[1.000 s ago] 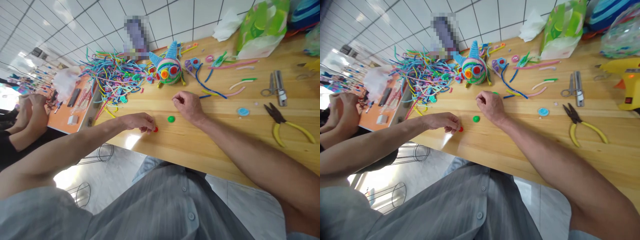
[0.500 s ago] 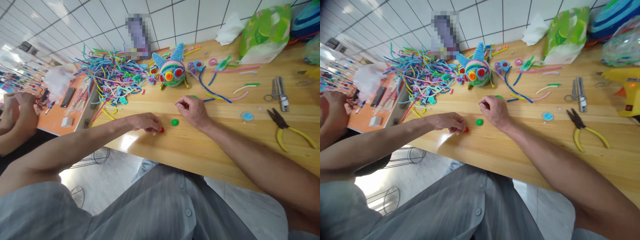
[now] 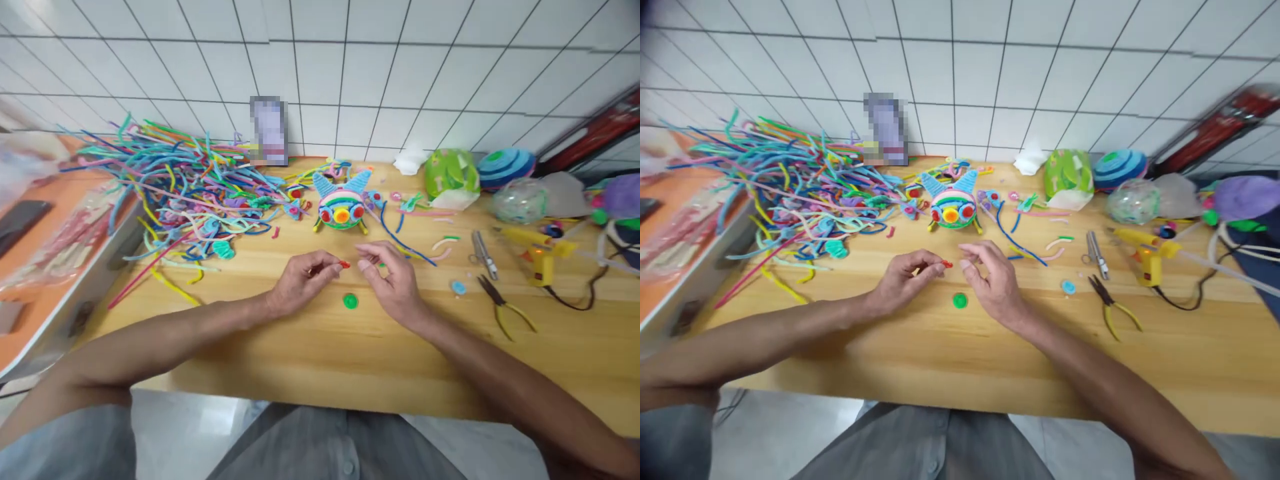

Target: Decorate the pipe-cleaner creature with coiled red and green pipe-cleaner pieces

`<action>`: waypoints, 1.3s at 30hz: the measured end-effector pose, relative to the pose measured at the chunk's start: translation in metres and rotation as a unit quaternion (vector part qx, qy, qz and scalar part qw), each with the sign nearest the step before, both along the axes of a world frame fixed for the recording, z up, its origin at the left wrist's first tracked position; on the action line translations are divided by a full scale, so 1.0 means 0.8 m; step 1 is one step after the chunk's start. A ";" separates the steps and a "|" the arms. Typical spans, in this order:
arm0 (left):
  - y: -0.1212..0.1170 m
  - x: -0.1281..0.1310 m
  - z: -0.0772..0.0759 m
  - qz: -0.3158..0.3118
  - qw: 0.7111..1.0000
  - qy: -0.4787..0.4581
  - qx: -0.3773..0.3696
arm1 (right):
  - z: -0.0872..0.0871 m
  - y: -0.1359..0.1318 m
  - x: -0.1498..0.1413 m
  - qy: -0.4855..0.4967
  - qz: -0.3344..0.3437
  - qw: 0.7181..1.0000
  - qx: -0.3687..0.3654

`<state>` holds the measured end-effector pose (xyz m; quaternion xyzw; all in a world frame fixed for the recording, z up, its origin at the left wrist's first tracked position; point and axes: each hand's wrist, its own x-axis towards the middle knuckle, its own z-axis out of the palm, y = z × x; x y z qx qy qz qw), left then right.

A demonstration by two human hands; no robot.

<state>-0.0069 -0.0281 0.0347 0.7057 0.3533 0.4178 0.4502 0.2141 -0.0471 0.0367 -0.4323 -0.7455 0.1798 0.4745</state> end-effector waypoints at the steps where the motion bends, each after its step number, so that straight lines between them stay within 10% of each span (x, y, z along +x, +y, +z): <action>1: 0.004 0.002 -0.004 -0.006 1.000 -0.019 0.000 | 0.004 0.000 -0.003 -0.011 -0.002 1.000 -0.001; 12: 0.020 -0.005 -0.035 0.000 0.988 -0.117 -0.097 | -0.023 0.016 -0.034 0.056 -0.062 0.997 0.000; 39: 0.023 -0.005 -0.031 -0.032 0.983 -0.121 -0.132 | -0.033 0.010 -0.033 -0.053 -0.048 0.997 0.028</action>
